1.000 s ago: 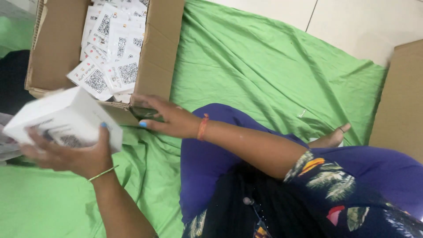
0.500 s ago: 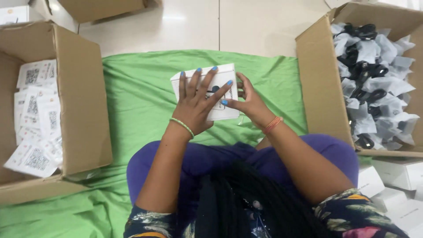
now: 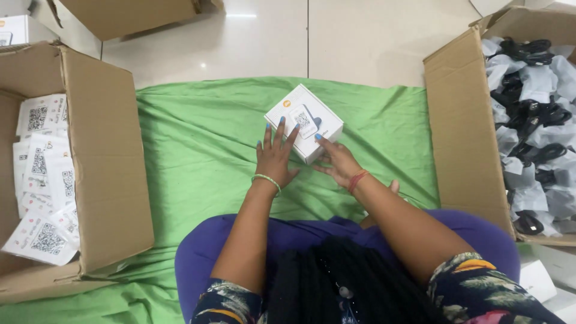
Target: The person packs small electronic devices and power adapters into white retail boxes.
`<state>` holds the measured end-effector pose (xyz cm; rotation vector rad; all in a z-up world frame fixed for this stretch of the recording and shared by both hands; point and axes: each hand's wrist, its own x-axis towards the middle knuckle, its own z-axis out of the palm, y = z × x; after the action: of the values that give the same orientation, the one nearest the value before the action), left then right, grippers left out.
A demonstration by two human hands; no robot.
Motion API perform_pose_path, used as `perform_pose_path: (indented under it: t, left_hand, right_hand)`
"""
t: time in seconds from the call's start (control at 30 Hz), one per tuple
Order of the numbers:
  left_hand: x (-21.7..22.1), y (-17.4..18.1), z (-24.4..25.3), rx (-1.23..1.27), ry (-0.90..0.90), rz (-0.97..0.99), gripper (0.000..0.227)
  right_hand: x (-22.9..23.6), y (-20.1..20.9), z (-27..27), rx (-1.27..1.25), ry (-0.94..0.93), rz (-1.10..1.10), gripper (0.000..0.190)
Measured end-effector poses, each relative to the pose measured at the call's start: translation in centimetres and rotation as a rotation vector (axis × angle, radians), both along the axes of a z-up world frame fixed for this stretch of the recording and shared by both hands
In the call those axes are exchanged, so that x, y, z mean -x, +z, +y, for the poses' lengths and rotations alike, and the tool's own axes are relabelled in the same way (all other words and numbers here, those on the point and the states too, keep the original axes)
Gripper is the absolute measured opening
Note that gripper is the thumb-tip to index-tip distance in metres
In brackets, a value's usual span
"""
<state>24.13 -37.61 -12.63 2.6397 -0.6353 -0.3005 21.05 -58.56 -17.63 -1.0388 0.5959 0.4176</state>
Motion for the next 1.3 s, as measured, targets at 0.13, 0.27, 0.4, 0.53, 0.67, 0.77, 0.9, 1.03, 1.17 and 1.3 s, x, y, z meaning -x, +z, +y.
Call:
perform_pose_path:
  t: [0.13,0.27,0.4,0.53,0.67,0.77,0.9,1.03,1.17,1.3]
  left_hand:
    - [-1.0,-1.6,-0.6,0.072,0.003,-0.017,0.119]
    - [-1.1,-2.3,0.1,0.166,0.056,-0.119,0.106]
    - [-0.9,-2.4,0.4,0.204,0.077,-0.09,0.105]
    - [-1.1,-2.4,0.4,0.21,0.08,-0.097,0.108]
    - [-0.9,-1.7,0.5,0.203,0.086,-0.048,0.121]
    - [-0.7,-0.9,0.3,0.206,0.078,-0.055,0.124]
    - [-0.5,-2.9,-0.1,0.386,0.044,-0.188,0.117]
    - [-0.5,-2.5,-0.2,0.384,0.046,-0.187,0.096]
    - [-0.6,-2.8,0.1,0.498,0.057,-0.24,0.068]
    - [-0.8,-2.8,0.6,0.537,0.062,-0.24,0.063]
  right_hand:
    - [-0.2,0.7,0.0,-0.047,-0.063,-0.039,0.068]
    - [0.2,1.2,0.7,0.072,-0.119,0.066,0.074]
    - [0.8,0.8,1.1,0.196,-0.106,0.107,0.073]
    - [1.2,1.5,1.3,0.255,-0.126,0.124,0.069]
    - [1.2,3.7,1.2,0.176,-0.228,-0.019,0.059]
    - [1.1,4.9,0.4,0.156,-0.316,-0.169,0.053]
    - [1.3,7.2,0.9,0.175,-0.289,-0.466,0.052]
    - [1.2,7.7,0.7,0.117,-0.128,-0.561,0.064]
    - [1.2,5.9,-0.2,0.528,-0.022,-0.727,0.063]
    - [1.3,5.2,-1.2,0.654,0.145,-0.819,0.067]
